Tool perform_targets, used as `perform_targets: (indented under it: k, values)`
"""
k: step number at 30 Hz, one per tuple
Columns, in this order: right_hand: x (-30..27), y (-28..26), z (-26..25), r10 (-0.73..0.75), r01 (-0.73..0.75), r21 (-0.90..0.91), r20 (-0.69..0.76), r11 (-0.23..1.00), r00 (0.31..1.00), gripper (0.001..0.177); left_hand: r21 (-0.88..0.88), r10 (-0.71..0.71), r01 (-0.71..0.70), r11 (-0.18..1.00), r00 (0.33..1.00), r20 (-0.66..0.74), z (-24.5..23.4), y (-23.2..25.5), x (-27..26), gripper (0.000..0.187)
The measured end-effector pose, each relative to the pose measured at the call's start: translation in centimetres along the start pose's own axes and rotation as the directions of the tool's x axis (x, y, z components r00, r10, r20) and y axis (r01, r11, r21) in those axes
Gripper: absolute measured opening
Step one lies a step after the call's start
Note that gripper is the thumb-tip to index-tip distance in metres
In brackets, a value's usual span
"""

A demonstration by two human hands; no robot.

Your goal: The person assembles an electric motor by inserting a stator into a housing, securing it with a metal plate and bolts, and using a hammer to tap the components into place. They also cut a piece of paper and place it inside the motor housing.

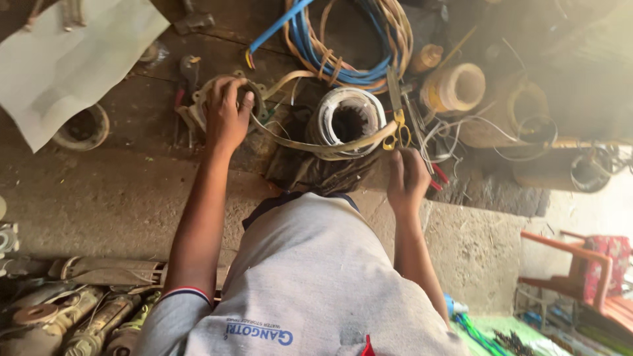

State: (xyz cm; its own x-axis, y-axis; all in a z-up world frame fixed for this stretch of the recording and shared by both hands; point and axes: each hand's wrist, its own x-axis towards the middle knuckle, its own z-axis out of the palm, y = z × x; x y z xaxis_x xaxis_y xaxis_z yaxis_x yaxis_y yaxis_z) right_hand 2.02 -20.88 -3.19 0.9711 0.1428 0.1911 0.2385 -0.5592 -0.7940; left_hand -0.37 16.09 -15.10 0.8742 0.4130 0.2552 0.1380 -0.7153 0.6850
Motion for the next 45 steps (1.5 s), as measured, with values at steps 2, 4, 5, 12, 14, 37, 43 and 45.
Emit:
perform_targets:
  k: [2,4,5,12,14,37,43,45]
  values:
    - [0.3,2.5,0.6,0.106,-0.110,0.027,0.100,0.994,0.989,0.019,-0.177,0.025,-0.016,0.984,0.998,0.052,0.0,1.6,-0.7,0.024]
    - [-0.1,4.2,1.0,0.118,-0.113,-0.039,0.171,0.993,0.978,0.022,-0.277,0.042,-0.024,0.961,0.997,0.058,-0.3,2.9,-1.2,0.018]
    - [-0.5,4.7,1.2,0.082,-0.060,-0.116,0.192,0.991,0.978,0.022,-0.291,0.045,-0.031,0.956,0.998,0.041,-0.7,3.5,-1.5,0.017]
    - [-1.5,4.2,1.5,-0.023,0.066,-0.149,0.275,0.987,0.961,0.024,-0.324,0.189,-0.176,0.929,0.982,0.008,-4.6,9.2,-2.5,0.021]
    - [-0.5,3.4,1.4,-0.027,0.065,-0.125,0.287,0.990,0.957,0.025,-0.320,0.279,-0.261,0.911,0.960,0.011,-5.1,10.9,-2.6,0.022]
    - [2.3,18.2,3.8,-0.174,0.228,-0.084,0.414,0.970,0.893,0.031,-0.179,0.289,-0.290,0.940,0.957,-0.033,2.5,15.7,-9.2,0.046]
    - [3.3,17.1,4.4,-0.216,0.253,-0.078,0.319,0.964,0.923,0.029,-0.242,0.264,-0.268,0.932,0.963,-0.049,3.0,16.1,-9.4,0.049]
    - [3.0,17.4,4.8,-0.284,0.328,-0.104,0.307,0.939,0.909,0.026,-0.218,0.275,-0.284,0.934,0.959,-0.071,3.0,16.0,-9.3,0.048]
